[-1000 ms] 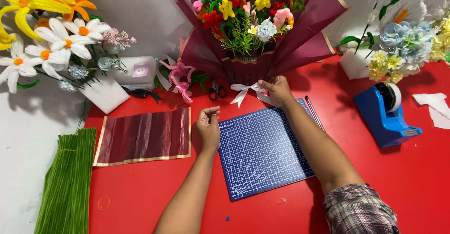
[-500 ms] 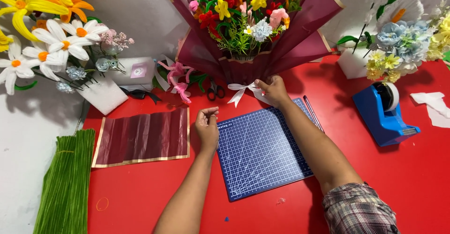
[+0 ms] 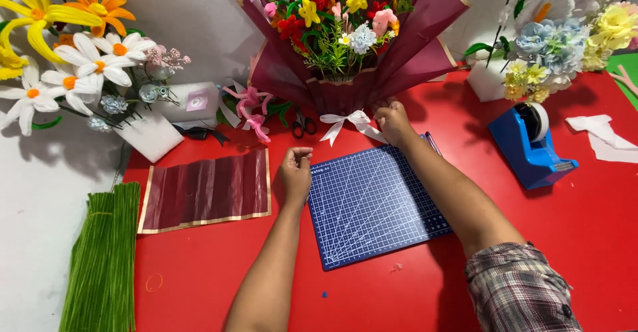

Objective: Tying a decorative ribbon bow around a wrapped flower bouquet at a design station.

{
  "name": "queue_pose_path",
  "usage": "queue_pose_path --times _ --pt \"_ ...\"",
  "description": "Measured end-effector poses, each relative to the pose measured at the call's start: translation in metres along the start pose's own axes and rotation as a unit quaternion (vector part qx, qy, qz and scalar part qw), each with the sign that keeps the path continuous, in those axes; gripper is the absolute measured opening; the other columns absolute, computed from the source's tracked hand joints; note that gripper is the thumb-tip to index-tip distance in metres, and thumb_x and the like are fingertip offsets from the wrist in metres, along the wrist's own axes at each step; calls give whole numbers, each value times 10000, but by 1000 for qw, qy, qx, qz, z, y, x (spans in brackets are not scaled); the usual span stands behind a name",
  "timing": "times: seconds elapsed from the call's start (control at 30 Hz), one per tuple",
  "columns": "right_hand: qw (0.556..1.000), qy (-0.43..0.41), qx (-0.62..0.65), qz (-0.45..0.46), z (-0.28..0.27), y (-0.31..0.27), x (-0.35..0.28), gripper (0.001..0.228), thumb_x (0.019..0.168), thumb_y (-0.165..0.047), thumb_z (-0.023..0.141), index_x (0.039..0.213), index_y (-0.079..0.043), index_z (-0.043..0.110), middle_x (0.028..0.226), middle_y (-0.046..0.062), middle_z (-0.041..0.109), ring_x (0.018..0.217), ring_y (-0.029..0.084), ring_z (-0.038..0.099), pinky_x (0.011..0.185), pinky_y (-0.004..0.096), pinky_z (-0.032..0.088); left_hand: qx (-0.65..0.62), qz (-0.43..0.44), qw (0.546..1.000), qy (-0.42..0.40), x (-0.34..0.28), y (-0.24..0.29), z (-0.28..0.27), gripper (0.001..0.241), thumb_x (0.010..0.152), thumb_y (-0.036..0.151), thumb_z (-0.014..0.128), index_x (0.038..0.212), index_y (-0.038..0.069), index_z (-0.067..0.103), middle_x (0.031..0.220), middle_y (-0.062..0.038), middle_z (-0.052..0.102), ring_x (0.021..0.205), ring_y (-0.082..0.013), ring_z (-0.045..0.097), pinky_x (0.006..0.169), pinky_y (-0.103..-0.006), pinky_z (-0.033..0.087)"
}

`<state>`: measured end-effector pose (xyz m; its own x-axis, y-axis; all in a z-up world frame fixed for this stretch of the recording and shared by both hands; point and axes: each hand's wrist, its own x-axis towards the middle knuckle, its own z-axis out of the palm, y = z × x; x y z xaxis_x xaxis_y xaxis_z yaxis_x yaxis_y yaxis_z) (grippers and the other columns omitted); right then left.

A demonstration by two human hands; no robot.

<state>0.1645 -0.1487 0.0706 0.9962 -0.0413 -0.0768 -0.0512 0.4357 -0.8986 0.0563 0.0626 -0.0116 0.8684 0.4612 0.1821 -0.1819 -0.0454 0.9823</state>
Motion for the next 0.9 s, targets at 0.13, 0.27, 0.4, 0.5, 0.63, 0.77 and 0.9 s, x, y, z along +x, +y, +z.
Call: queue_pose_path --times 0.13,0.27,0.4,0.5,0.63,0.77,0.9 --pt "995 -95 -1 -3 -63 24 23 917 698 222 560 1531 83 204 1387 195 437 1437 335 411 1218 403 275 11 0 1000 -12 -3 11 -2 294 855 -91 493 960 93 696 931 -60 734 865 -117 686 796 -238 537" --pt "972 -152 -150 -100 -89 -1 -15 860 708 209 509 1532 53 314 1459 211 469 1420 337 423 1197 443 310 9 2 1000 -15 -3 10 -3 302 847 -95 491 956 95 698 921 -56 733 859 -116 688 809 -244 540" --pt "914 -92 -370 -140 -122 -27 -55 629 811 94 583 1391 -144 629 1371 102 628 1379 321 487 1183 429 352 13 0 1000 -21 -5 14 -2 301 843 -89 487 959 93 697 910 -59 731 858 -117 694 821 -252 543" --pt "829 -43 -509 -225 -152 -37 -73 496 810 37 672 1250 -182 735 1215 104 680 1126 279 667 988 383 542 12 19 999 -35 -5 12 -2 162 935 28 566 971 103 705 931 -83 741 885 -150 686 842 -301 532" --pt "782 -5 -589 -204 -187 -23 -81 365 870 -138 739 1214 -255 768 1088 70 673 965 224 675 819 347 594 -3 14 998 -66 -10 21 -3 164 1005 121 553 1015 115 716 976 -65 745 923 -135 646 865 -289 512" --pt "747 -7 -636 -195 -203 -12 -83 325 867 -257 772 1186 -323 770 1091 45 637 1028 282 643 893 433 549 85 18 991 -104 -20 24 -7 157 1012 206 591 1064 179 736 989 -53 740 907 -178 686 844 -326 540" --pt "719 -19 -661 -212 -197 -8 -87 278 907 -304 715 1179 -258 755 1096 114 629 1068 361 623 942 482 527 434 167 855 -230 -41 40 -12 316 936 487 622 1204 331 679 1279 49 652 1262 -234 542 1090 -475 378"
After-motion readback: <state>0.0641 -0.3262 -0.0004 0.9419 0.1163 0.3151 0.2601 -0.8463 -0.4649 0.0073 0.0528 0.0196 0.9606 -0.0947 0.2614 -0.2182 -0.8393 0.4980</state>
